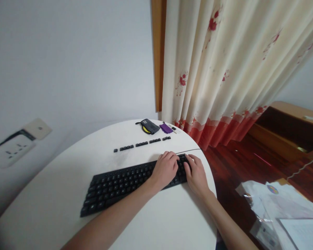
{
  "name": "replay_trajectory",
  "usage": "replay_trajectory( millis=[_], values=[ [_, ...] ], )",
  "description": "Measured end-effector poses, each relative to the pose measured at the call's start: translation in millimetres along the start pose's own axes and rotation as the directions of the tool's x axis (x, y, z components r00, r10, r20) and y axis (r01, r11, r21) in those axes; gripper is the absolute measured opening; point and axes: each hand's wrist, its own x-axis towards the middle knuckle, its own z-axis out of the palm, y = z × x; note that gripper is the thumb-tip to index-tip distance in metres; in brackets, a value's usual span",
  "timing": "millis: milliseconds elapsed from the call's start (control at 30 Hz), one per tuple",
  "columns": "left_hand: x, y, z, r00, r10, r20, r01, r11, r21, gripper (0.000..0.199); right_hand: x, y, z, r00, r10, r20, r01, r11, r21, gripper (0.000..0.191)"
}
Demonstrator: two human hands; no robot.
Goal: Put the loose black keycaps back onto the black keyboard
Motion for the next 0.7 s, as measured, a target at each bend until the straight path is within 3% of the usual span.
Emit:
replay_trajectory(
  millis=[133,267,400,533,633,700],
  values=[
    [6.4,-9.3,-35.0,0.996,-0.051,-0.078,0.048,0.998,-0.047,0.019,-8.3,-16.1,9.2,0.990,-0.083,0.112,0.097,0.988,-0.122,0.048],
    [-10.1,-39.3,-83.1,0.989,-0.090,-0.117,0.080,0.993,-0.089,0.020,-17.7,-17.5,21.6,0.986,-0.076,0.146,0.107,0.970,-0.218,0.054],
    [-58.3,-91.6,-128.8,0.971,-0.211,-0.115,0.211,0.977,-0.013,0.022,-23.6,-17.0,25.2,0.992,-0.085,0.092,0.104,0.971,-0.215,0.054],
    [-121.3,-148.1,-157.9,0.915,-0.389,-0.109,0.396,0.917,0.050,0.023,-28.4,-23.2,26.0,0.991,-0.115,0.073,0.129,0.964,-0.230,0.054],
    [-166.4,-169.7,-168.1,0.841,-0.535,-0.084,0.532,0.845,-0.059,0.030,-33.4,-28.3,32.0,0.988,-0.133,0.072,0.146,0.961,-0.233,0.052],
    [-191.8,-170.8,-172.0,0.821,-0.570,0.008,0.564,0.810,-0.162,0.045,-37.3,-29.5,38.3,0.989,-0.130,0.066,0.142,0.959,-0.247,0.050]
  ],
)
